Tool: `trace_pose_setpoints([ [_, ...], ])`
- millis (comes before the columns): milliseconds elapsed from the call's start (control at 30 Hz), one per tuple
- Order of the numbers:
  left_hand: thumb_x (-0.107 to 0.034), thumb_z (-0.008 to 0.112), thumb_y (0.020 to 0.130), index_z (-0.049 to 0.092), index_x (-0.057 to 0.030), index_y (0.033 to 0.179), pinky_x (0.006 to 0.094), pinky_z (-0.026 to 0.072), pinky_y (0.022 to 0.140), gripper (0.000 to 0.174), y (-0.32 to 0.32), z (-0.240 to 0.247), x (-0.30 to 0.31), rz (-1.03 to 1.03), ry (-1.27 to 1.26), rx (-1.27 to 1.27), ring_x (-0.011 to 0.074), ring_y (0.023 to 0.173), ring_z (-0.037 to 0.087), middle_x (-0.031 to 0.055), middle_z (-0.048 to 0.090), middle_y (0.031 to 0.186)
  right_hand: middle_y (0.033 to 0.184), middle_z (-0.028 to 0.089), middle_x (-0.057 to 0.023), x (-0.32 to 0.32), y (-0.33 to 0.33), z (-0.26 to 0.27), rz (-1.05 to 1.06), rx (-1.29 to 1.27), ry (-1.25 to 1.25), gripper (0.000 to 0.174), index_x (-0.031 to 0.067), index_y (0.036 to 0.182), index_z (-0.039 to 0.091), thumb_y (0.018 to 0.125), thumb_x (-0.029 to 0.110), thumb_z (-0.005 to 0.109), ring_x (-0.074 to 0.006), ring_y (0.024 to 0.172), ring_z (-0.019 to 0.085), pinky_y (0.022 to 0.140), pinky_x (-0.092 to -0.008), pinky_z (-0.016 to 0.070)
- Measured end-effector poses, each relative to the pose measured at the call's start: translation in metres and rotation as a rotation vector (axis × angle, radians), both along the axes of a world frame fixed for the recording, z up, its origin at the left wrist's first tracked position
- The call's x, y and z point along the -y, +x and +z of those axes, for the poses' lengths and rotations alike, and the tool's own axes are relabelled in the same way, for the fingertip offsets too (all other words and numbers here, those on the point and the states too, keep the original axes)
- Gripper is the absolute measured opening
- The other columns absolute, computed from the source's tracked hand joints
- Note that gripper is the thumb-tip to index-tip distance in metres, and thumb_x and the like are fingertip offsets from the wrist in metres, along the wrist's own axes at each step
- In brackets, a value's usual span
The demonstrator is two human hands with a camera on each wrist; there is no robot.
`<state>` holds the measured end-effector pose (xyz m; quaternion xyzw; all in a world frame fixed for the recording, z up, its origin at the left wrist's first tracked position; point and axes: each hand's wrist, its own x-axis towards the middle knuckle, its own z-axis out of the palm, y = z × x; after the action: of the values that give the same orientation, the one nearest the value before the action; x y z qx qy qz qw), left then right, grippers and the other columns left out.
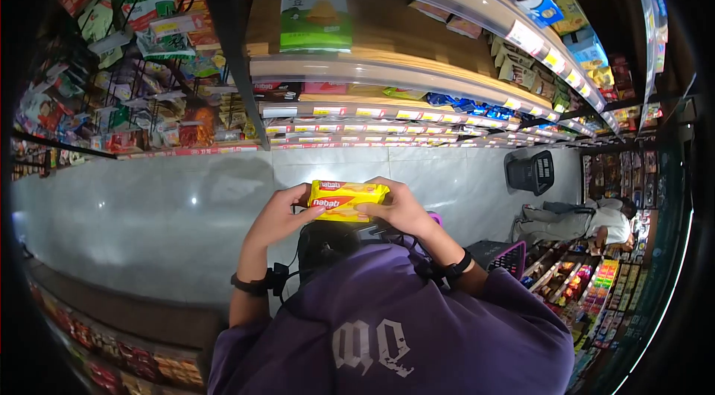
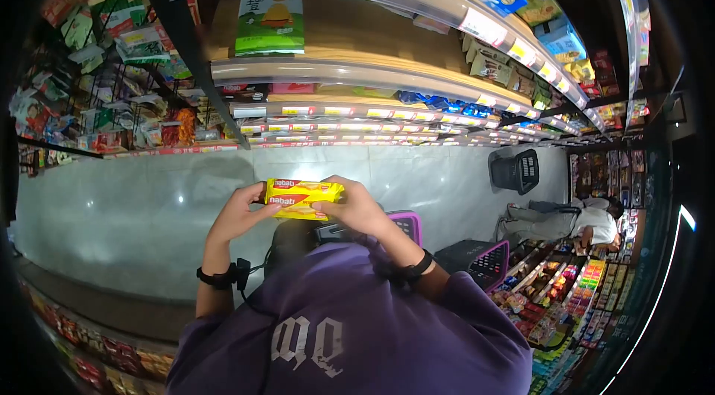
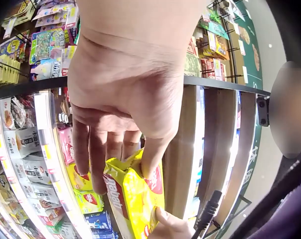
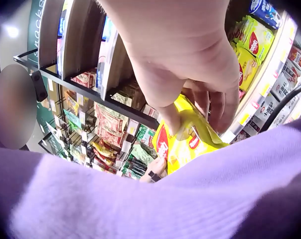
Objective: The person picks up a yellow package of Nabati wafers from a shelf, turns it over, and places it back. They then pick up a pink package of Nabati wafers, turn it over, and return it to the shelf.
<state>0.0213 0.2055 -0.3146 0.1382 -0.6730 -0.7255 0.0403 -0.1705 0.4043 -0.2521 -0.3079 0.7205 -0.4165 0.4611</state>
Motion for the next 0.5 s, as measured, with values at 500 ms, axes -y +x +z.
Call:
trace_pose_setpoints([
  [500,-0.02,0.075,0.092,0.065,0.0027,0.107,0.0281,0.049,0.077,0.029,-0.022,0.002,-0.001,-0.047,0.019,-0.034,0.0091,0.082,0.057,0.0031,0.068,0.092,0.1,0.071,-0.0081,-0.012,-0.01,0.0,-0.081,0.012,-0.003,0.033,-0.0034,0.116,0.062,0.09,0.011,0.076,-0.0111,0.088,0.065,0.079,-0.028,0.0547],
])
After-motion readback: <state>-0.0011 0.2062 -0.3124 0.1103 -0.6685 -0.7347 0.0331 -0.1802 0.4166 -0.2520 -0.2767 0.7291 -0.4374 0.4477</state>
